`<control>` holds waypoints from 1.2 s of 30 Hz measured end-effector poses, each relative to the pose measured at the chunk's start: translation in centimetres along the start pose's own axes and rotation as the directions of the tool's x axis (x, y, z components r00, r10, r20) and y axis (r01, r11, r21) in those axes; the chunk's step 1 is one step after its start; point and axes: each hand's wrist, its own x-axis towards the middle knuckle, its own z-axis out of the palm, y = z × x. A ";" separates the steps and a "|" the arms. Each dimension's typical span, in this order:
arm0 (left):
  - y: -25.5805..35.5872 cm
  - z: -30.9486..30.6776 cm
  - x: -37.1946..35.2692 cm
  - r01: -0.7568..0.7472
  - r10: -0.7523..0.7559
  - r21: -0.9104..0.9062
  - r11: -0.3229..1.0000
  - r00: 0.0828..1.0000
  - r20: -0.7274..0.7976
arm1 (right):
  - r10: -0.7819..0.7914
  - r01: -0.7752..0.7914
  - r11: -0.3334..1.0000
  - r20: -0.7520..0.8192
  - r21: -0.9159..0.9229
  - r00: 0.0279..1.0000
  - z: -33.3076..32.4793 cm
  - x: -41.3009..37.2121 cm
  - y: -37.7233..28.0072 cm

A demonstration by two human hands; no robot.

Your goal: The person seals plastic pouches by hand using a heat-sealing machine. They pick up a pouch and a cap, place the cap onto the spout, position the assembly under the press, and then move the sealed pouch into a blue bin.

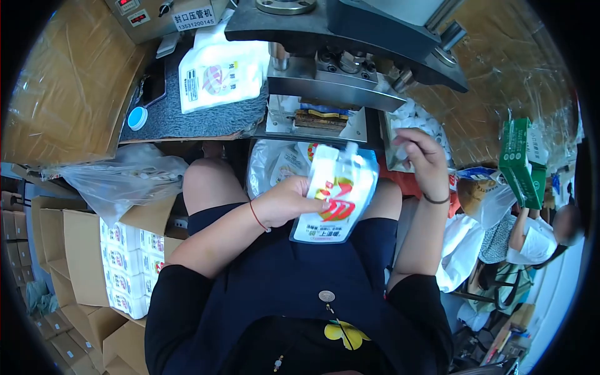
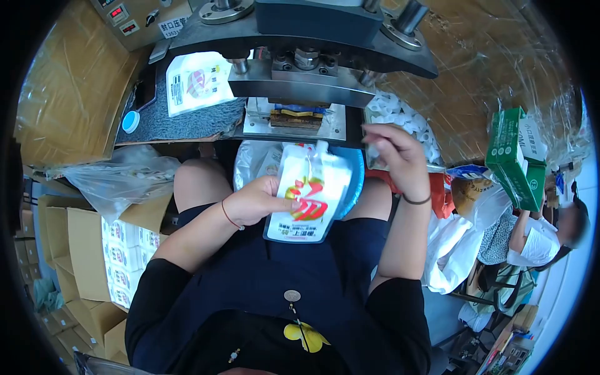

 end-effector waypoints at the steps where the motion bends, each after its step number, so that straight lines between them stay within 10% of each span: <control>1: 0.6 -0.6 0.3 0.020 -0.020 0.009 1.000 0.998 -0.067 | -0.053 0.053 0.998 0.028 0.022 0.998 -0.5 -0.1 0.6; 9: 4.9 -3.1 2.5 -0.089 0.071 -0.069 0.994 0.972 -0.225 | -0.028 0.037 0.996 0.126 -0.076 0.992 3.3 -1.3 1.3; 11: 4.8 -6.8 2.9 -0.217 0.436 0.450 0.866 0.768 -0.468 | -0.003 0.015 0.995 0.113 -0.100 0.994 3.6 -1.7 1.9; 14: 10.5 -10.3 0.6 0.114 0.974 0.993 0.037 0.220 -0.062 | 0.012 -0.008 0.995 0.038 -0.095 0.999 3.8 -2.4 1.6; 16: 11.3 -14.5 -0.6 0.567 0.871 0.757 -0.325 0.491 0.007 | -0.084 0.091 0.977 0.045 -0.193 0.995 3.7 -2.1 1.1; 20: 8.3 -10.0 -4.7 0.343 0.669 0.814 -0.468 0.739 0.073 | -0.097 0.096 0.995 -0.105 -0.013 0.990 2.6 -2.4 3.5; 23: 6.2 -10.3 -6.2 0.307 0.756 0.949 -0.069 0.637 -0.152 | -0.132 0.130 0.991 -0.127 -0.025 0.983 3.3 -1.8 2.6; 26: 5.5 -8.0 -5.6 -0.325 0.614 0.558 0.764 0.632 -0.473 | -0.274 0.297 0.927 0.126 -0.229 0.953 5.7 -0.5 1.7; 27: 4.8 -8.1 -5.5 -0.240 0.692 0.772 0.589 0.643 -0.328 | -0.299 0.324 0.922 0.142 -0.211 0.944 6.6 -0.2 1.1; 32: 3.3 -3.2 -3.4 -0.128 0.496 0.734 0.667 0.812 -0.309 | -0.281 0.290 0.951 -0.092 0.107 0.955 10.2 1.7 -1.8; 36: 2.5 -0.9 -1.8 -0.123 0.321 0.559 0.820 0.908 -0.270 | -0.357 0.354 0.924 0.006 -0.144 0.934 9.6 1.9 -2.5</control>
